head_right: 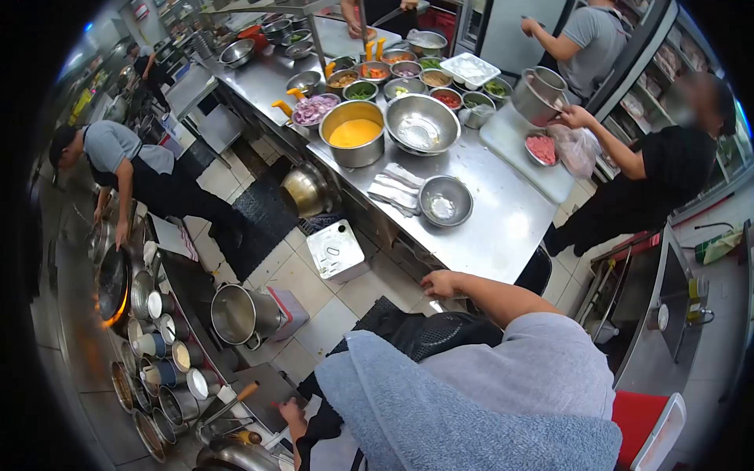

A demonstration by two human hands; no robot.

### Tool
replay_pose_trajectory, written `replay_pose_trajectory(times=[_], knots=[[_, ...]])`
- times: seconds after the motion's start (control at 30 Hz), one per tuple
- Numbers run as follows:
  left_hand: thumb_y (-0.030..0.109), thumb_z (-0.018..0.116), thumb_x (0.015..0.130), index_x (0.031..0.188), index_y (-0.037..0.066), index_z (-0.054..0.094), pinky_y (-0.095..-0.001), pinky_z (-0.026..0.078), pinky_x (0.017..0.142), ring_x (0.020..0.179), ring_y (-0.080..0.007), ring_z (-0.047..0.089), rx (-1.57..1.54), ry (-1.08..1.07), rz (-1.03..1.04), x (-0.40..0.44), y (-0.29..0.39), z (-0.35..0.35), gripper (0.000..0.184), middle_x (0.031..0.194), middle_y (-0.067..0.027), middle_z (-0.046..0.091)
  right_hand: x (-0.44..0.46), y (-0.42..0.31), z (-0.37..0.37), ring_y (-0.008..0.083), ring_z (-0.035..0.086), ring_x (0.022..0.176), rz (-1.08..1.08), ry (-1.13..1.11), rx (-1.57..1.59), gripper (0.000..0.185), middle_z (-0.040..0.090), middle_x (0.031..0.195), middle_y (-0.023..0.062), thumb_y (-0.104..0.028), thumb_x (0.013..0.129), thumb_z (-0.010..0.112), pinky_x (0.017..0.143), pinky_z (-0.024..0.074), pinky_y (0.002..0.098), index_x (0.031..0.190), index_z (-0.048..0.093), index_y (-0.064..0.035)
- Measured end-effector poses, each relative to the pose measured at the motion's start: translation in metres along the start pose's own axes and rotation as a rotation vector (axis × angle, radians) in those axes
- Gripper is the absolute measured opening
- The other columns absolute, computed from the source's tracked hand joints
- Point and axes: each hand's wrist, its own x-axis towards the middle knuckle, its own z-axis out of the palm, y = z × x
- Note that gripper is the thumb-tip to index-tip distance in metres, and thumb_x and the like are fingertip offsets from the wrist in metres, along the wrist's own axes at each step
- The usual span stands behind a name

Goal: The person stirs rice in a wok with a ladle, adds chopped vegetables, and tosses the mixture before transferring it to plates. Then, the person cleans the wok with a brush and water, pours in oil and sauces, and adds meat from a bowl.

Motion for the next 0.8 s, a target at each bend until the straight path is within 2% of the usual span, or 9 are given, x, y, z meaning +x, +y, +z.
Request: replay_pose_trajectory(times=[0.07, 0.13, 0.2, 0.37, 0.43, 0.5, 0.6, 0.77, 0.8], knots=[[0.008, 0.064, 0.079, 0.134, -0.009, 0.035, -0.0383, 0.05, 0.081, 0.102, -0.0305, 0.059, -0.036, 0.034, 0.104, 0.043, -0.014, -0.005, 0.065, 0.123, -0.0213, 0.053, -0.003, 0.014, 0.002, 0.0246, 0.068, 0.075, -0.03, 0.06, -0.152, 0.048, 0.069, 0.095, 0.0163, -0.031, 0.088, 0.064, 0.07, 0.0552, 0.0379, 0.13, 0.055, -0.0073], [0.007, 0.065, 0.078, 0.136, -0.012, 0.032, -0.04, 0.047, 0.094, 0.116, -0.0345, 0.055, -0.067, 0.075, 0.215, 0.062, -0.016, -0.013, 0.069, 0.129, -0.0244, 0.051, -0.029, -0.025, -0.017, 0.022, 0.068, 0.069, 0.351, -0.01, 0.218, 0.05, 0.068, 0.095, 0.015, -0.028, 0.092, 0.06, 0.059, 0.0543, 0.035, 0.136, 0.049, -0.0064], [0.007, 0.067, 0.076, 0.139, -0.011, 0.029, -0.0383, 0.034, 0.109, 0.127, -0.0368, 0.047, -0.091, 0.068, 0.171, 0.068, -0.013, -0.019, 0.075, 0.138, -0.0268, 0.045, -0.031, -0.01, -0.006, 0.0208, 0.067, 0.065, 0.386, 0.102, 0.385, 0.051, 0.068, 0.091, 0.0139, -0.027, 0.093, 0.059, 0.051, 0.0535, 0.0325, 0.138, 0.046, -0.0063], [0.009, 0.07, 0.073, 0.139, -0.01, 0.029, -0.0408, 0.037, 0.107, 0.123, -0.0377, 0.051, -0.15, 0.158, 0.095, 0.117, -0.041, -0.025, 0.08, 0.135, -0.0284, 0.049, -0.072, -0.034, 0.021, 0.023, 0.067, 0.064, 0.533, 0.149, 0.271, 0.045, 0.068, 0.083, 0.0138, -0.021, 0.093, 0.058, 0.05, 0.0544, 0.0342, 0.133, 0.051, -0.0031], [0.01, 0.071, 0.072, 0.139, -0.01, 0.029, -0.0422, 0.038, 0.107, 0.122, -0.0389, 0.052, -0.219, 0.166, 0.072, 0.124, -0.042, -0.032, 0.081, 0.133, -0.0289, 0.05, -0.081, -0.025, 0.04, 0.0215, 0.066, 0.058, 0.507, 0.177, 0.302, 0.029, 0.068, 0.08, 0.0112, -0.024, 0.093, 0.057, 0.044, 0.0513, 0.0344, 0.111, 0.063, -0.0019], [0.018, 0.071, 0.073, 0.14, -0.008, 0.029, -0.0439, 0.04, 0.105, 0.12, -0.0412, 0.053, 0.1, 0.125, 0.133, 0.135, -0.049, -0.034, 0.083, 0.131, -0.03, 0.052, -0.083, -0.017, 0.047, 0.0186, 0.062, 0.051, 0.516, 0.125, 0.196, 0.027, 0.066, 0.071, 0.0106, -0.024, 0.092, 0.061, 0.041, 0.0492, 0.032, 0.106, 0.063, -0.0011], [0.022, 0.065, 0.076, 0.136, -0.007, 0.033, -0.0447, 0.043, 0.102, 0.118, -0.0429, 0.054, 0.258, 0.191, 0.04, 0.137, -0.048, -0.025, 0.073, 0.128, -0.031, 0.053, -0.096, -0.052, 0.057, 0.0229, 0.07, 0.07, 0.544, 0.171, 0.263, 0.043, 0.069, 0.096, 0.0151, -0.022, 0.093, 0.059, 0.051, 0.0562, 0.0335, 0.13, 0.051, -0.0008], [0.023, 0.061, 0.079, 0.133, -0.006, 0.03, -0.0508, 0.046, 0.098, 0.111, -0.0472, 0.058, 0.362, 0.287, -0.004, 0.153, -0.045, -0.005, 0.069, 0.123, -0.0341, 0.054, -0.108, -0.129, 0.065, 0.0231, 0.07, 0.076, 0.526, 0.206, 0.254, 0.044, 0.069, 0.097, 0.0147, -0.02, 0.093, 0.058, 0.057, 0.057, 0.0334, 0.132, 0.05, -0.0002], [0.022, 0.06, 0.079, 0.137, -0.009, 0.024, -0.0502, 0.039, 0.105, 0.124, -0.0478, 0.047, 0.31, 0.232, -0.038, 0.152, -0.046, -0.006, 0.075, 0.134, -0.0361, 0.044, -0.111, -0.135, 0.068, 0.0229, 0.07, 0.076, 0.518, 0.216, 0.242, 0.044, 0.069, 0.097, 0.0146, -0.02, 0.093, 0.058, 0.057, 0.0569, 0.0334, 0.132, 0.05, 0.0001]])
